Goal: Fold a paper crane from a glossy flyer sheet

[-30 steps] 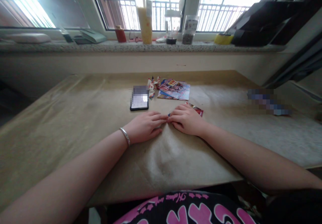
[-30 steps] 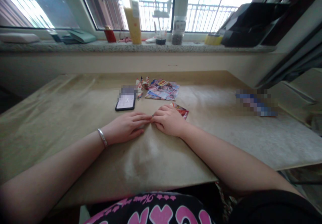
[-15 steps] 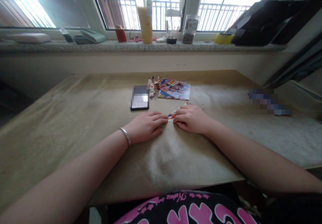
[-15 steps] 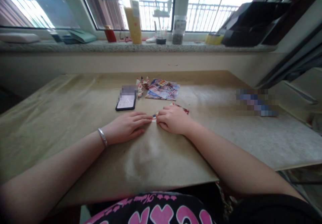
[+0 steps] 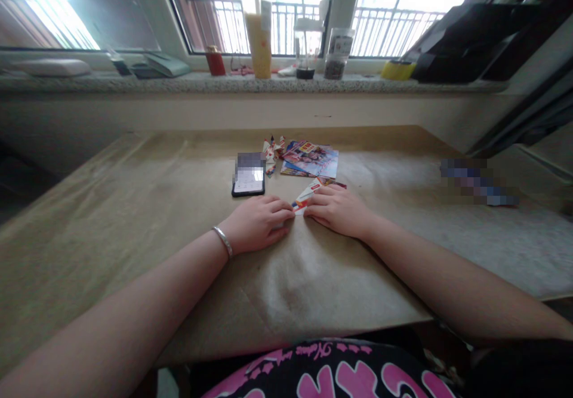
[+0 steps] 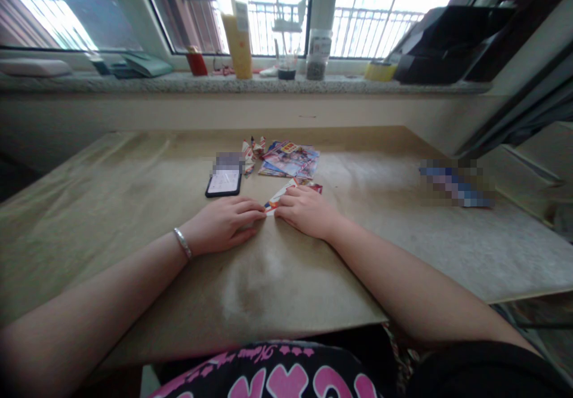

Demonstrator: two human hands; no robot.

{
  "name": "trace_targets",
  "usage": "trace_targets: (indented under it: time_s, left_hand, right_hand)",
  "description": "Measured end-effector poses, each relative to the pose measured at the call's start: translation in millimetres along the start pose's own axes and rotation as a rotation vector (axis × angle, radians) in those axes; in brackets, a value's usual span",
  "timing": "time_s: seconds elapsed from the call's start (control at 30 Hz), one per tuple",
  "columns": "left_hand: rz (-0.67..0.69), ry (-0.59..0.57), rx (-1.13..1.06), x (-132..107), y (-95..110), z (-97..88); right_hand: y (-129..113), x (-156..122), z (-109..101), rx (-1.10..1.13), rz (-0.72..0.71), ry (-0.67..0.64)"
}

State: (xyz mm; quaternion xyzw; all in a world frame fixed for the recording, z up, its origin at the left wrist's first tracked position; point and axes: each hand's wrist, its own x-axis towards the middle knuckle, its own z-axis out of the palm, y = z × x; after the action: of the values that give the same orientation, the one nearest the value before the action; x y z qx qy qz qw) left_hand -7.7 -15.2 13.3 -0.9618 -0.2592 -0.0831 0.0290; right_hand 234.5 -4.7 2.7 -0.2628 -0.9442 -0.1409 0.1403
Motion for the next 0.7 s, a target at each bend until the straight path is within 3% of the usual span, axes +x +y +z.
trace_targets:
  time_s: [0.7]
  left_hand:
    - [-0.016,-0.002,-0.045,-2.1,-1.1,1.7]
  right_hand:
    - [8.4,-2.7,-17.9,0.017,0.006,-0.117]
